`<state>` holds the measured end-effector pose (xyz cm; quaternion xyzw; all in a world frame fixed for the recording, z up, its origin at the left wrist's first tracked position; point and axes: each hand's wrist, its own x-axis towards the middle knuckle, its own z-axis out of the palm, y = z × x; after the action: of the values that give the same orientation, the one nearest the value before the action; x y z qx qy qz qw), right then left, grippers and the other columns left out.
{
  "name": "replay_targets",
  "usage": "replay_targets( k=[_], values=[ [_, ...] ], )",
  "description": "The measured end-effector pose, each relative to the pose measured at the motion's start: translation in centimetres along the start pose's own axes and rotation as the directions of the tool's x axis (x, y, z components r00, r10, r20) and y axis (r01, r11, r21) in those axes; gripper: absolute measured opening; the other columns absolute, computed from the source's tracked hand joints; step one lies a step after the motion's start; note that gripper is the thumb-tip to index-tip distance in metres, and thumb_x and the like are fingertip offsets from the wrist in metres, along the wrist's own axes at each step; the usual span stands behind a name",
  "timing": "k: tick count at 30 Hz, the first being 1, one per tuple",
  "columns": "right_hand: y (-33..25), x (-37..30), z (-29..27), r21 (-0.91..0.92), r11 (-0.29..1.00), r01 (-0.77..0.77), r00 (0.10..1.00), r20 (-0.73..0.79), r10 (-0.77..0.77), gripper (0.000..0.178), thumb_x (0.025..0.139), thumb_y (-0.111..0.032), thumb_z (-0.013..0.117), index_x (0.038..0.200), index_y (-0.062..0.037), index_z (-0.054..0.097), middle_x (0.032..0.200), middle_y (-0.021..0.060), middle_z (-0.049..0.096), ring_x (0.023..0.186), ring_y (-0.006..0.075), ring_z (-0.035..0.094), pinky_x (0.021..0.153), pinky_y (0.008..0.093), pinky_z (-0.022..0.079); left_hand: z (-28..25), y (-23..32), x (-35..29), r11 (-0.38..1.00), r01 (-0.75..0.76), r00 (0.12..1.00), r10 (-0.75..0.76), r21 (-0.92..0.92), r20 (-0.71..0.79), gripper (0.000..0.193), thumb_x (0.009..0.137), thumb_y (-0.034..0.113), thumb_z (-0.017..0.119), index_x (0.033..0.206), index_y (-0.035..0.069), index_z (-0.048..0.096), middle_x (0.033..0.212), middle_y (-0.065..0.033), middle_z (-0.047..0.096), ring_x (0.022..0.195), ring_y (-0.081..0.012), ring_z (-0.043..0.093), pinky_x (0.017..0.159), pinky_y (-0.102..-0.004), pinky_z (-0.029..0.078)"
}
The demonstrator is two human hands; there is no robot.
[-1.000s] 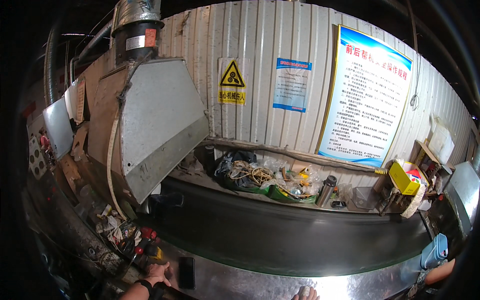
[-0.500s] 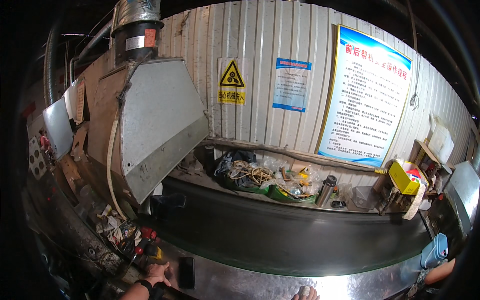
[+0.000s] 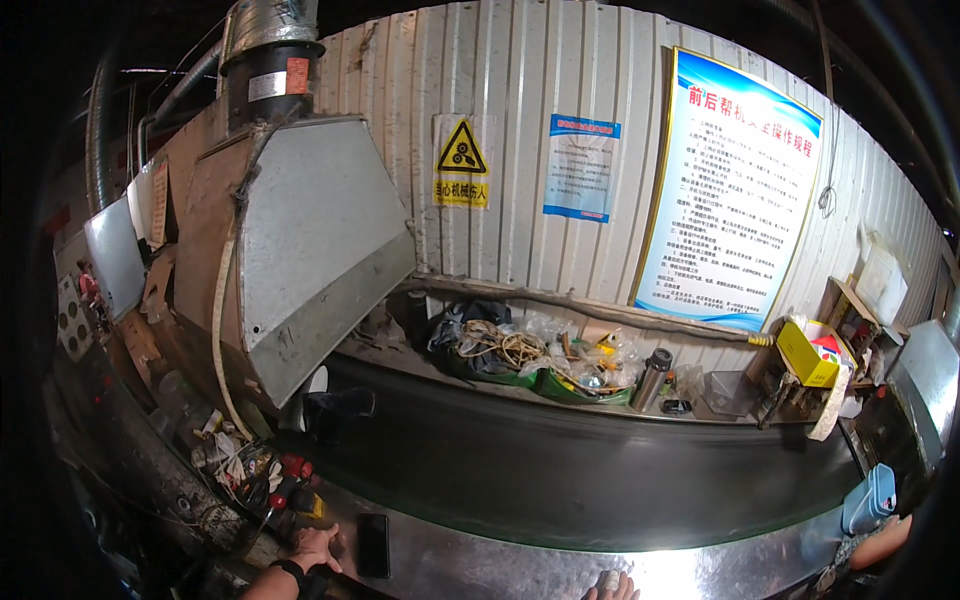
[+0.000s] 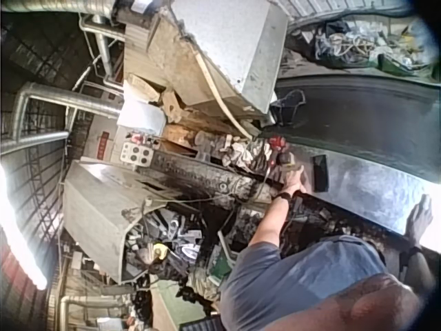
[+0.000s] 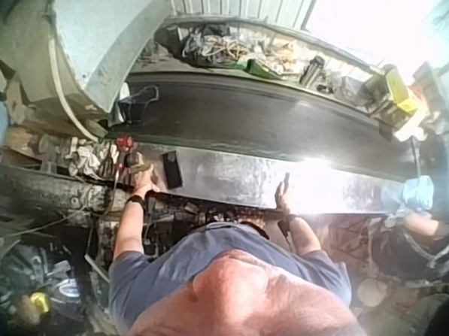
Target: Operating machinery and inspecting shoes on a conveyor belt in a factory setting.
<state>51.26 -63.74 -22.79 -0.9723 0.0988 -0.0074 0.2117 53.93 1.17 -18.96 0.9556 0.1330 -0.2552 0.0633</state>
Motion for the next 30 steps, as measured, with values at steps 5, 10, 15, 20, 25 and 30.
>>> replay_targets(
  k=[5,10,15,20,25,30],
  values=[
    [-0.1,0.0,-0.1,-0.02,1.0,0.018,1.0,-0.015,-0.019,0.063,0.11,-0.032,0.04,0.165,-0.0107,0.017,0.167,0.023,0.025,0.151,0.0524,0.023,0.125,0.0559,0.019,-0.3,0.2,-0.4,1.0,-0.005,1.0,0.006,0.02,-0.019,0.128,0.046,0.058,0.097,0.157,0.03,0.042,0.126,-0.0203,0.07,0.123,-0.0408,0.064,0.107,-0.0508,0.048],
    [-0.3,-0.1,-0.3,-0.006,1.0,0.01,1.0,-0.016,-0.01,0.063,0.11,-0.031,0.04,0.165,-0.0093,0.019,0.165,0.0268,0.027,0.15,0.0512,0.024,0.125,0.0548,0.02,-1.6,1.3,-1.2,0.996,0.012,1.0,-0.011,0.087,-0.011,0.127,0.046,0.056,0.098,0.156,0.025,0.042,0.127,-0.0103,0.072,0.119,-0.0391,0.067,0.105,-0.0504,0.049],
    [-0.4,-0.1,-0.5,-0.001,1.0,0.016,1.0,-0.019,-0.016,0.062,0.11,-0.03,0.039,0.164,-0.0076,0.02,0.165,0.0275,0.027,0.15,0.0507,0.025,0.125,0.0544,0.02,-1.5,1.1,-1.1,0.998,0.009,1.0,-0.009,0.054,0.005,0.128,0.046,0.055,0.099,0.156,0.024,0.042,0.127,-0.015,0.071,0.12,-0.0391,0.066,0.107,-0.0498,0.048],
    [-0.4,-0.1,-0.4,-0.009,1.0,0.027,1.0,-0.015,-0.027,0.062,0.11,-0.027,0.04,0.164,-0.0045,0.019,0.165,0.0276,0.027,0.15,0.0508,0.026,0.125,0.055,0.021,-1.2,1.2,-1.0,0.998,0.026,1.0,-0.026,0.065,-0.005,0.129,0.046,0.054,0.099,0.157,0.024,0.041,0.129,-0.0149,0.071,0.123,-0.0397,0.065,0.109,-0.0494,0.047],
    [0.2,0.0,0.3,-0.12,0.988,0.1,0.993,-0.051,-0.106,0.063,0.108,-0.018,0.044,0.162,0.0015,0.017,0.166,0.0281,0.023,0.148,0.0509,0.029,0.124,0.0575,0.023,-1.3,1.2,-1.1,0.999,0.008,1.0,-0.007,0.038,-0.017,0.129,0.046,0.054,0.099,0.157,0.024,0.041,0.129,-0.0163,0.07,0.124,-0.0405,0.064,0.11,-0.0488,0.046],
    [0.8,-0.1,0.7,-0.168,0.976,0.137,0.986,-0.066,-0.15,0.064,0.107,-0.015,0.047,0.161,0.0035,0.017,0.166,0.0286,0.022,0.145,0.0545,0.032,0.122,0.0591,0.027,-1.3,1.3,-1.2,0.997,0.025,1.0,-0.024,0.074,-0.015,0.13,0.045,0.055,0.099,0.157,0.025,0.042,0.129,-0.0175,0.07,0.122,-0.0394,0.065,0.108,-0.0484,0.048]
  ],
)
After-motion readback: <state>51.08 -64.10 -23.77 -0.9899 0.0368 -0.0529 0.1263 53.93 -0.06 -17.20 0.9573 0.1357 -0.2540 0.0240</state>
